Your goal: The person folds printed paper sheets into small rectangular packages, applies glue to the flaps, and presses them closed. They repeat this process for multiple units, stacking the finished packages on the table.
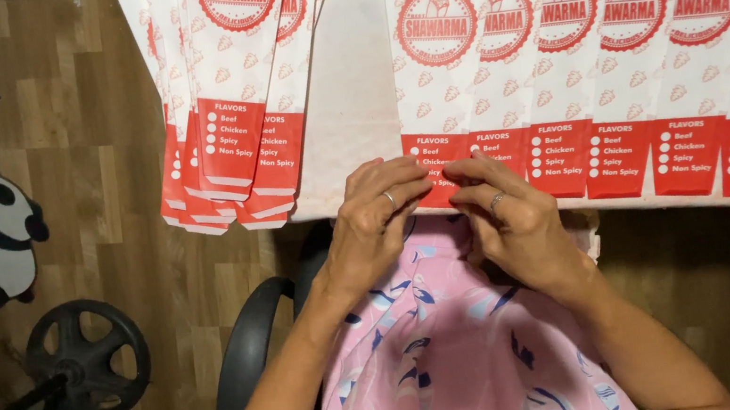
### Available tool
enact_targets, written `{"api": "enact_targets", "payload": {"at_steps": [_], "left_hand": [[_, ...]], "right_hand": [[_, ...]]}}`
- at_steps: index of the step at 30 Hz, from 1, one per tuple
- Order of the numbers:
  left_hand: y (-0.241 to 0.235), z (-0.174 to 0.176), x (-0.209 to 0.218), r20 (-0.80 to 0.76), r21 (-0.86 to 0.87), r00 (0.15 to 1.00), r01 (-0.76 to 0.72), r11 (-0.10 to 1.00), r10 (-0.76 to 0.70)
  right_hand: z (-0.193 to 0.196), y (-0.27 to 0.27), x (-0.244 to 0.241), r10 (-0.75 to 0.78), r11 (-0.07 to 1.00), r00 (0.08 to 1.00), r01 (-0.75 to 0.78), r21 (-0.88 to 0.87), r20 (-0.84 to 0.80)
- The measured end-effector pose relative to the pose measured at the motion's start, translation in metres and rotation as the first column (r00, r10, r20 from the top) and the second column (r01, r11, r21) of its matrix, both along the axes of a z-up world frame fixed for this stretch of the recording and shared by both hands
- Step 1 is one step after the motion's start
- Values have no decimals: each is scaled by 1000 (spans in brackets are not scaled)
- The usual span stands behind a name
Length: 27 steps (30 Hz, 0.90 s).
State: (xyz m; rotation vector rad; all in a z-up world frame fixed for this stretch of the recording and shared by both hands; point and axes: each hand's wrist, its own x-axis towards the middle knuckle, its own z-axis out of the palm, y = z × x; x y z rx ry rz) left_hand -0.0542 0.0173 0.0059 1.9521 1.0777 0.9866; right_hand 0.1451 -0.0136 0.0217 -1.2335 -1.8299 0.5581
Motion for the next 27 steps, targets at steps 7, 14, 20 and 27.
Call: {"api": "enact_targets", "payload": {"at_steps": [7, 14, 20, 27], "left_hand": [[-5, 0, -2, -213, 164, 972, 140, 976, -104], [-10, -15, 4, -293, 276, 956, 114, 954, -29], [-10, -15, 6, -275, 297, 961, 106, 949, -21], [-7, -13, 7, -123, 358, 990, -21, 934, 69]], "right_hand": [[24, -13, 26, -44, 995, 998, 39, 90, 54], [-5, -30, 29, -98, 984, 943, 44, 174, 318], [-9, -33, 26, -125, 983, 928, 68, 171, 351], [-6, -30, 18, -138, 980, 923, 74, 186, 359]]}}
